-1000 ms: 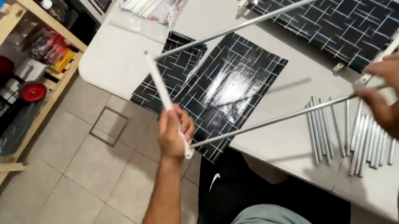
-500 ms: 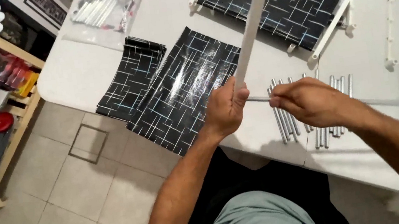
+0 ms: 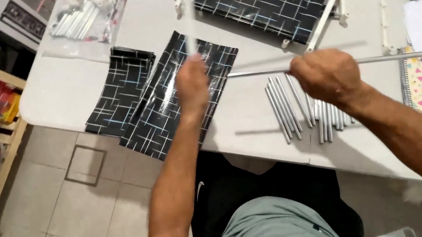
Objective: A person is disassembling a modular storage shelf, removing metal tubes from plastic connectors and separating fabric panels.
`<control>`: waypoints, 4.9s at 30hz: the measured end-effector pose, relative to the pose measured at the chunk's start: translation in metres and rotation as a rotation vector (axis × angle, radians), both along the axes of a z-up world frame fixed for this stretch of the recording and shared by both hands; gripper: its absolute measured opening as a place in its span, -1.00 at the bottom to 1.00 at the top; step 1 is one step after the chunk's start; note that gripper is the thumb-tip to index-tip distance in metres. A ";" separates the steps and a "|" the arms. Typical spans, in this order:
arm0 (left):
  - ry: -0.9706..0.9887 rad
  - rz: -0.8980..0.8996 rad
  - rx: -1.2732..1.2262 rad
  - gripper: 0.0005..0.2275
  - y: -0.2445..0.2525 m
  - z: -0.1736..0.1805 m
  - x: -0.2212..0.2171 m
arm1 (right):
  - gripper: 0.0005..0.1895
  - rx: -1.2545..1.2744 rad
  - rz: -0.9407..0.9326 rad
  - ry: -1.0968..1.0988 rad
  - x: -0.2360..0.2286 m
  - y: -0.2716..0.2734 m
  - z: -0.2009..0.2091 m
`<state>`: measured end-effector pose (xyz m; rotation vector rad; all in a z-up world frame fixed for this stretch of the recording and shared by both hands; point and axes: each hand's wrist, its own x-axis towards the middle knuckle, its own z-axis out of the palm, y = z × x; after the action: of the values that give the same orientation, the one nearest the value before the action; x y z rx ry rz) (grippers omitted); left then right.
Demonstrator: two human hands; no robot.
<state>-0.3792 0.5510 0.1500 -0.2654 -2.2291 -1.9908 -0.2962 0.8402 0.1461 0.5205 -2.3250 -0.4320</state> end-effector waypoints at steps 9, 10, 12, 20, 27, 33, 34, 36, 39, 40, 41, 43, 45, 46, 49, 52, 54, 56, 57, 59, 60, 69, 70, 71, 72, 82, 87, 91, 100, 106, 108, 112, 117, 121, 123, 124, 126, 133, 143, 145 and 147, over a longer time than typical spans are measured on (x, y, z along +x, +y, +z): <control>-0.126 -0.083 0.237 -0.64 -0.090 -0.038 0.011 | -0.32 -1.289 -0.797 -0.660 0.046 0.092 -0.002; -0.124 -0.099 0.239 -0.64 -0.080 -0.053 0.019 | -0.32 -1.294 -0.807 -0.646 0.050 0.095 -0.016; -0.098 -0.314 0.267 -0.67 -0.063 -0.085 0.036 | -0.47 -1.503 -0.816 -0.554 0.048 0.102 -0.040; -0.105 -0.453 -0.035 -0.63 -0.074 -0.086 0.086 | -0.81 -1.726 -0.477 -0.105 0.099 0.180 0.016; 0.036 -0.538 -0.231 -0.55 -0.054 -0.091 0.105 | -0.46 -0.553 -0.344 -0.527 0.151 0.091 0.074; 0.076 -0.588 -0.610 -0.75 -0.033 -0.027 0.084 | -0.80 -0.717 -0.262 -0.657 0.143 0.031 0.055; 0.083 -0.591 -0.613 -0.75 -0.031 -0.013 0.080 | -0.80 -0.721 -0.264 -0.650 0.142 0.022 0.057; 0.250 -0.553 -0.506 -0.30 -0.034 0.015 0.084 | -0.64 -0.732 -0.117 -0.744 0.148 0.001 0.060; 0.997 -0.485 -0.449 -0.51 -0.038 0.030 0.078 | -0.53 -0.893 0.294 -1.114 0.133 -0.024 0.087; 1.007 -0.484 -0.447 -0.51 -0.037 0.052 0.079 | -0.53 -0.889 0.293 -1.105 0.129 -0.021 0.081; 1.114 -0.570 -0.402 -0.66 -0.035 0.072 0.081 | -0.49 -1.098 0.492 -1.497 0.127 -0.017 0.075; 1.220 -0.672 -0.343 -0.74 -0.039 0.091 0.082 | -0.39 -1.313 0.692 -1.880 0.126 -0.019 0.061; 1.086 -0.680 -0.477 -0.78 -0.048 0.090 0.081 | -0.60 -1.228 0.626 -1.523 0.126 -0.030 0.044; 1.087 -0.690 -0.469 -0.78 -0.049 0.083 0.077 | -0.60 -1.237 0.616 -1.516 0.127 -0.034 0.039; 0.839 -0.580 -0.492 -0.68 -0.050 0.064 0.072 | -0.58 -0.871 0.357 -0.934 0.126 -0.043 0.029; 0.209 -0.352 -0.636 -0.60 -0.040 0.065 0.075 | -0.59 -0.639 0.162 -0.435 0.116 -0.044 0.026; 0.062 -0.292 -0.586 -0.78 -0.026 0.082 0.080 | -0.66 -0.493 0.150 -0.070 0.107 -0.042 0.026; -0.481 -0.223 -0.726 -0.80 -0.039 0.072 0.040 | -0.62 -0.780 0.222 -0.553 0.109 -0.036 0.027; -1.047 -0.083 -0.852 -0.64 -0.050 0.067 0.024 | -0.55 -1.061 0.351 -1.061 0.110 -0.036 0.027; -0.154 -0.437 -1.013 -0.87 -0.085 0.061 0.038 | -0.56 -1.240 0.465 -1.398 0.117 -0.025 0.032; 0.769 -0.725 -1.012 -0.53 -0.105 0.060 0.046 | -0.46 -1.404 0.595 -1.744 0.121 -0.022 0.034; -0.119 -0.117 -0.431 -0.82 -0.056 0.080 0.037 | -0.78 -0.601 0.137 -0.085 0.125 -0.017 0.028; -0.129 -0.069 -0.427 -0.82 -0.066 0.080 0.042 | -0.78 -0.598 0.184 -0.099 0.130 -0.006 0.029; -0.141 -0.048 -0.348 -0.82 -0.073 0.082 0.043 | -0.80 -0.933 -0.237 -0.399 0.132 0.006 0.029; -0.150 -0.027 -0.268 -0.79 -0.080 0.082 0.044 | -0.56 -1.218 -0.679 -0.723 0.135 0.019 0.029; -0.534 -0.536 0.758 -0.74 -0.019 -0.085 0.144 | -0.36 -1.253 -0.845 -0.465 0.114 0.074 -0.059; -1.106 -0.810 0.763 -0.38 -0.011 -0.106 0.249 | -0.55 -0.884 -0.524 -0.101 0.133 0.075 -0.068; -1.068 -0.779 0.803 -0.54 -0.029 -0.095 0.235 | -0.69 -1.016 -0.294 -0.027 0.153 0.033 -0.064; -0.502 -0.329 0.165 -0.52 -0.002 -0.066 0.125 | -0.54 -1.442 -0.327 -0.972 0.156 -0.069 -0.075; -0.327 -0.821 0.397 -0.18 0.060 -0.054 0.157 | -0.47 -1.652 -0.015 -0.702 0.147 -0.092 -0.085; -0.253 -0.921 0.252 -0.19 0.060 -0.067 0.157 | -0.60 -1.894 -0.062 -0.463 0.145 -0.072 -0.082; -0.184 -0.905 0.118 -0.21 0.038 -0.070 0.149 | -0.64 -1.802 -0.248 -0.155 0.126 -0.015 -0.051; -0.227 -0.559 -0.077 -0.62 0.014 -0.124 0.128 | -0.66 -1.383 -0.590 -0.271 0.087 0.098 -0.064; -0.221 -0.549 -0.100 -0.68 0.016 -0.115 0.131 | -0.65 -1.160 -0.669 -0.370 0.036 0.165 -0.089; -0.188 -0.553 -0.139 -0.69 0.019 -0.112 0.131 | -0.67 -0.848 -0.689 -0.354 0.006 0.199 -0.104; -0.184 -0.545 -0.141 -0.69 0.020 -0.112 0.129 | -0.67 -0.849 -0.679 -0.353 -0.001 0.202 -0.100; -0.210 -0.549 -0.137 -0.70 0.019 -0.112 0.129 | -0.71 -0.718 -0.833 -0.308 -0.009 0.206 -0.095; -0.166 -0.546 -0.136 -0.75 0.020 -0.110 0.127 | -0.65 -1.095 -0.573 -0.591 -0.011 0.095 -0.062; -0.169 -0.523 -0.090 -0.78 0.017 -0.106 0.130 | -0.30 -1.894 -0.362 -0.248 -0.100 0.066 -0.112; -0.170 -0.507 -0.066 -0.77 0.019 -0.102 0.128 | -0.35 -2.019 -0.178 -0.120 -0.096 0.072 -0.110; -0.038 -0.477 -0.078 -0.79 0.022 -0.088 0.119 | -0.46 -1.934 -0.105 -0.126 -0.077 0.068 -0.086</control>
<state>-0.2604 0.5734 0.0624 -0.8454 -2.4454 -2.1312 -0.3731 0.9079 0.0606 -0.5474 -1.7781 1.6903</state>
